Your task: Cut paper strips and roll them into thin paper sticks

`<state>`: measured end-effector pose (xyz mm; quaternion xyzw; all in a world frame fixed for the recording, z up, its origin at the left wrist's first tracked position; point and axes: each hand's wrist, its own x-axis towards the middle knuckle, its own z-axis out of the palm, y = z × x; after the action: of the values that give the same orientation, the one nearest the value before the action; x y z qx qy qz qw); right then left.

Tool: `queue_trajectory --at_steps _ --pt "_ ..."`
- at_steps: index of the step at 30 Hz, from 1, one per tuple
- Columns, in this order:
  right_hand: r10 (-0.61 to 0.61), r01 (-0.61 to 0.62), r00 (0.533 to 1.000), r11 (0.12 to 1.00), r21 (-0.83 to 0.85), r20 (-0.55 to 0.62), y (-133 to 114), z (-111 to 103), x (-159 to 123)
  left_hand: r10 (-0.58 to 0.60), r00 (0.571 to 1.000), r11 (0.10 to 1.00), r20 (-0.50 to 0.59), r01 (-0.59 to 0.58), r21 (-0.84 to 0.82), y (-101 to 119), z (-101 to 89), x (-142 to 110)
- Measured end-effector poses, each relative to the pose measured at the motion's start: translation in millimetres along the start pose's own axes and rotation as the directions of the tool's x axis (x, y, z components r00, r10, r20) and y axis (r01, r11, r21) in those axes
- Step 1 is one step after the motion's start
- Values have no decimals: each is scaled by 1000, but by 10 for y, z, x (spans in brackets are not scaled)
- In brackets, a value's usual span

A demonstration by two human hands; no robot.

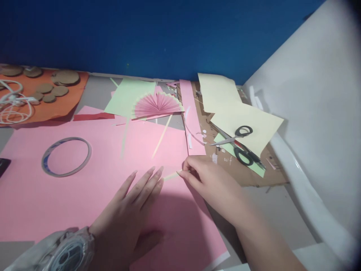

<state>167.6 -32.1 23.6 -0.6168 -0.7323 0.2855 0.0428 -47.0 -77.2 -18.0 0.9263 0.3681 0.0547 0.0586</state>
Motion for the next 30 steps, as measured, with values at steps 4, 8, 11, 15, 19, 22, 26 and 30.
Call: queue_trajectory --at_steps 4,8,11,15,19,22,26,30 --pt "-1 1 1000 1000 -1 -6 2 3 7 -1 1000 1000 8 1 0 -2 -2 -3" --pt "-2 2 1000 1000 -2 1 -8 -8 14 -1 1000 1000 -5 1 -4 -2 7 1" --pt "5 -5 1000 1000 -2 7 -11 -13 10 2 1000 1000 3 -2 -14 -1 9 5" --pt "-1 2 1000 1000 8 -6 -2 -14 -2 -4 1000 1000 10 5 -28 -16 -4 8" --pt "1 -1 1000 1000 20 -6 0 -16 5 12 1000 999 -17 -12 -37 -51 -24 8" --pt "8 -8 1000 1000 7 -8 -14 -14 15 17 999 998 -49 -20 -62 -64 -52 1" --pt "-34 34 999 999 -15 24 -55 11 8 26 995 995 -96 -35 -94 -55 -113 -1" --pt "-93 94 995 995 -17 45 -107 63 -2 4 999 998 -45 -7 -60 -47 -129 26"
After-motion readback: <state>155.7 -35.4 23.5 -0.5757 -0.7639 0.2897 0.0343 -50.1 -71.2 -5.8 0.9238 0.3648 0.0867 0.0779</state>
